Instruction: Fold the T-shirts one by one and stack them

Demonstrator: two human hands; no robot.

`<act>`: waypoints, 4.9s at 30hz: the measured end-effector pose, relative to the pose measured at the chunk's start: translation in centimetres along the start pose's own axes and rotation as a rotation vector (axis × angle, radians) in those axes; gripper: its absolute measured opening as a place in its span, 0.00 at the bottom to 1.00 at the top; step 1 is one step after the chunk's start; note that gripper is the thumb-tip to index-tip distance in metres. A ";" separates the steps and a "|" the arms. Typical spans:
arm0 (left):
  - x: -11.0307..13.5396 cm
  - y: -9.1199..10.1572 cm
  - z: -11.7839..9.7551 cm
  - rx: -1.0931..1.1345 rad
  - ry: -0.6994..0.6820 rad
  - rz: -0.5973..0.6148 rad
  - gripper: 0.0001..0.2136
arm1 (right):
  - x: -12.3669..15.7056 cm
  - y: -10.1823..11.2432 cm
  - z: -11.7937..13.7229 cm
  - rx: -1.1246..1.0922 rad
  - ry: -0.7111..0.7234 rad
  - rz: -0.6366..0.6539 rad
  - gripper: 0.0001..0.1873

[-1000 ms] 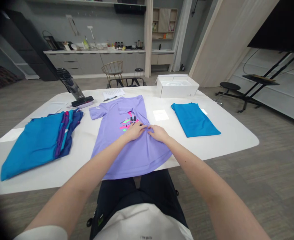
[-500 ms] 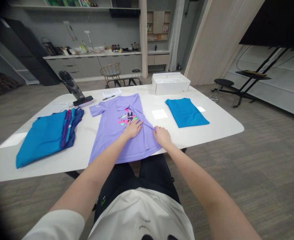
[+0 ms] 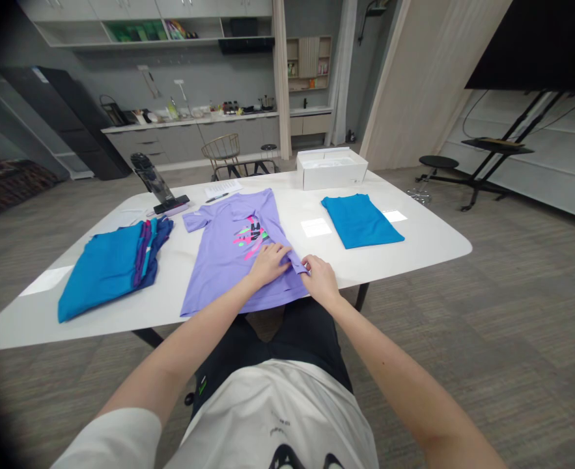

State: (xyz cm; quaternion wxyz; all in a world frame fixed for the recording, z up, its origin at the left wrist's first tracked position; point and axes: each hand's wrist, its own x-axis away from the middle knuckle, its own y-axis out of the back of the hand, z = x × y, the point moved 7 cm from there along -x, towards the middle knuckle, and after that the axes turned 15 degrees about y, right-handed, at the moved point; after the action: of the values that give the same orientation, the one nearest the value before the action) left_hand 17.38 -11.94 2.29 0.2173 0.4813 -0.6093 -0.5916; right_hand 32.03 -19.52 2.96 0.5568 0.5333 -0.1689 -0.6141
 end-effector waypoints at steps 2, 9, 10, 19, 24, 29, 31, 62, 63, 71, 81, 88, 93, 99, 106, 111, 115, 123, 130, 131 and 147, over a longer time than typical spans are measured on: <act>1.3 0.6 -0.9 0.035 -0.011 -0.023 0.19 | 0.0 -0.3 0.7 -0.050 0.032 -0.026 0.04; 4.3 1.7 0.8 0.104 0.112 -0.092 0.12 | 0.7 -1.7 2.7 -0.043 0.182 0.101 0.11; 4.7 1.6 1.3 0.111 0.125 -0.087 0.12 | 1.0 -2.0 2.7 -0.008 0.177 0.135 0.15; 7.9 2.1 2.0 0.138 0.022 -0.062 0.16 | 1.9 -3.3 3.4 0.094 0.142 0.136 0.16; 8.3 3.0 2.0 0.114 -0.027 -0.056 0.17 | 2.0 -1.7 3.9 0.080 0.201 -0.029 0.18; 8.9 4.6 2.5 0.130 -0.013 -0.083 0.14 | 1.9 -1.3 4.6 0.095 0.401 0.064 0.19; 9.1 4.5 2.4 0.098 -0.014 -0.025 0.12 | 2.0 -1.7 4.7 0.085 0.461 0.149 0.19; 7.2 0.8 2.7 -0.005 0.034 0.179 0.10 | -13.3 -12.2 1.3 0.136 0.285 0.265 0.15; 6.8 1.0 3.3 0.000 0.048 0.178 0.11 | -14.4 -12.8 1.2 0.123 0.299 0.265 0.15; 5.3 1.0 8.2 -0.016 0.103 0.167 0.21 | -21.3 -16.6 -0.4 0.074 0.214 0.268 0.24; 4.6 1.4 12.1 0.088 0.175 0.262 0.28 | -32.5 -22.1 0.6 0.157 0.182 0.361 0.27; -3.0 1.9 22.5 0.016 0.357 0.202 0.24 | -35.0 -25.0 1.5 0.187 0.325 0.451 0.14; -9.7 1.3 26.8 -0.059 0.449 0.083 0.18 | -37.1 -25.4 1.5 0.069 0.257 0.421 0.12; -13.7 1.0 29.9 -0.060 0.597 0.007 0.14 | -38.4 -26.3 1.9 -0.147 0.312 0.424 0.12; -18.7 -0.4 33.3 0.047 0.728 0.032 0.16 | -41.6 -22.6 -8.4 0.113 -0.035 0.159 0.20; -23.4 -2.6 34.9 0.002 0.688 0.088 0.21 | -42.1 -22.0 -16.6 0.154 -0.309 0.150 0.28; -24.3 -4.1 35.3 -0.032 0.676 0.057 0.20 | -43.3 -23.3 -17.5 0.111 -0.153 0.189 0.26; -24.7 -2.7 36.2 0.074 0.708 -0.125 0.21 | -46.3 -23.5 -17.2 0.224 -0.091 0.205 0.19; -22.5 -2.3 38.8 -0.033 0.824 -0.037 0.16 | -46.9 -24.0 -15.1 0.373 -0.120 0.206 0.19; -21.8 -2.2 39.2 -0.080 0.812 -0.034 0.15 | -46.8 -24.2 -14.7 0.375 -0.126 0.201 0.20; -12.6 2.7 48.6 -0.446 0.999 -0.030 0.22 | -47.8 -36.9 4.9 -0.033 0.252 0.386 0.20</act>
State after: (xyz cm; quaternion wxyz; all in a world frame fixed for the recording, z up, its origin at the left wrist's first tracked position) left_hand -18.48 23.07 -1.35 0.5684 0.6546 -0.2847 -0.4091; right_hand 0.29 31.79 -2.47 0.6890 0.5546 -0.1869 -0.4275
